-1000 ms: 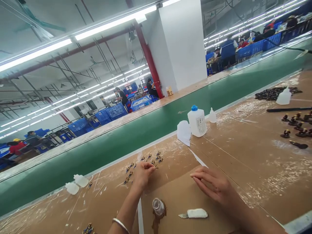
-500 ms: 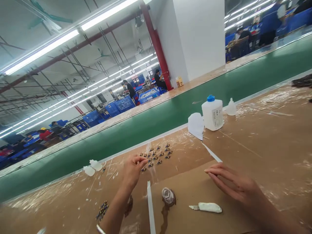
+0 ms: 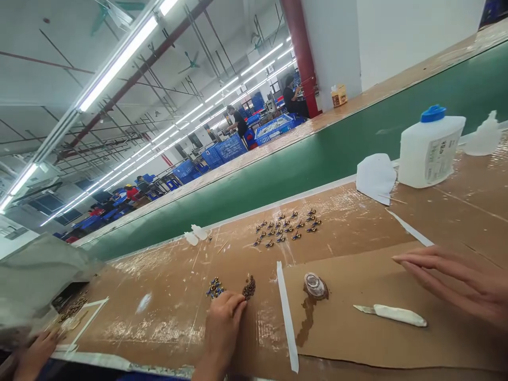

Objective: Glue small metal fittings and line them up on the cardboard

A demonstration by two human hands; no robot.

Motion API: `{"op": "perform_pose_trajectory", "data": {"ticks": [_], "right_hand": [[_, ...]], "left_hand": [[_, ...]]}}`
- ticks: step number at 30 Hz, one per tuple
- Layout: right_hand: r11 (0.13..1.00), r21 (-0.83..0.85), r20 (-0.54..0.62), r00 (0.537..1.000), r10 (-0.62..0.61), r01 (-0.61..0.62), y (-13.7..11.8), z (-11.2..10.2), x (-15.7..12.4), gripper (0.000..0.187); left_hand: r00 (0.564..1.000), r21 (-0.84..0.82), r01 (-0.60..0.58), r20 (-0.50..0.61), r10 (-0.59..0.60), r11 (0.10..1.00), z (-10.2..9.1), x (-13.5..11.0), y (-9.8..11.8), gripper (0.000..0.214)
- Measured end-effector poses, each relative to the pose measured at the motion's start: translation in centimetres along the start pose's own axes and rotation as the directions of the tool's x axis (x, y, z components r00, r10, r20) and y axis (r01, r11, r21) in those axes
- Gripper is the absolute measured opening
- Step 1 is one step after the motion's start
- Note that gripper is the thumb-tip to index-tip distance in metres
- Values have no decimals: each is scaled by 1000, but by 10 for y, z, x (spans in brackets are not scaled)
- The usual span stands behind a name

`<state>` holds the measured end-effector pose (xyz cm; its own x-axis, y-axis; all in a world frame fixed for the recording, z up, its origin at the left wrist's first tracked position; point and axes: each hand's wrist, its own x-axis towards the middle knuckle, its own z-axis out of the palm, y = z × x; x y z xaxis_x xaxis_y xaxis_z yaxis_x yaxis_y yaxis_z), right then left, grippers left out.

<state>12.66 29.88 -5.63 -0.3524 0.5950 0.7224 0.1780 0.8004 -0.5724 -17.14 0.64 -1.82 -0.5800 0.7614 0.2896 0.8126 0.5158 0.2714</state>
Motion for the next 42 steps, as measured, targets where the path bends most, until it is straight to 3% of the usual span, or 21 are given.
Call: {"op": "perform_pose_trajectory", "data": {"ticks": [3, 9, 16, 26, 36, 42], "right_hand": [[993, -14, 123, 986, -111, 114, 8, -1, -2, 23], [990, -49, 104, 987, -125, 130, -1, -4, 5, 25], [980, -51, 79, 979, -190, 194, -28, -8, 19, 24], [989, -55, 104, 986, -130, 136, -28, -9, 15, 26], [984, -91, 129, 981, -144, 156, -19, -6, 11, 19], [984, -105, 138, 982, -128, 143, -17, -4, 9, 16]], "left_hand": [[998, 60, -57, -1, 57, 997, 3, 3, -1, 21], [993, 105, -118, 14, 117, 987, 3, -1, 4, 22], [977, -35, -93, 187, 98, 995, 1, -22, 21, 22], [977, 95, -207, -29, 211, 974, 9, -22, 22, 25], [989, -31, -150, -13, 150, 988, 4, -35, 11, 19], [993, -100, -104, -70, 97, 990, 6, -38, 16, 17]]}}
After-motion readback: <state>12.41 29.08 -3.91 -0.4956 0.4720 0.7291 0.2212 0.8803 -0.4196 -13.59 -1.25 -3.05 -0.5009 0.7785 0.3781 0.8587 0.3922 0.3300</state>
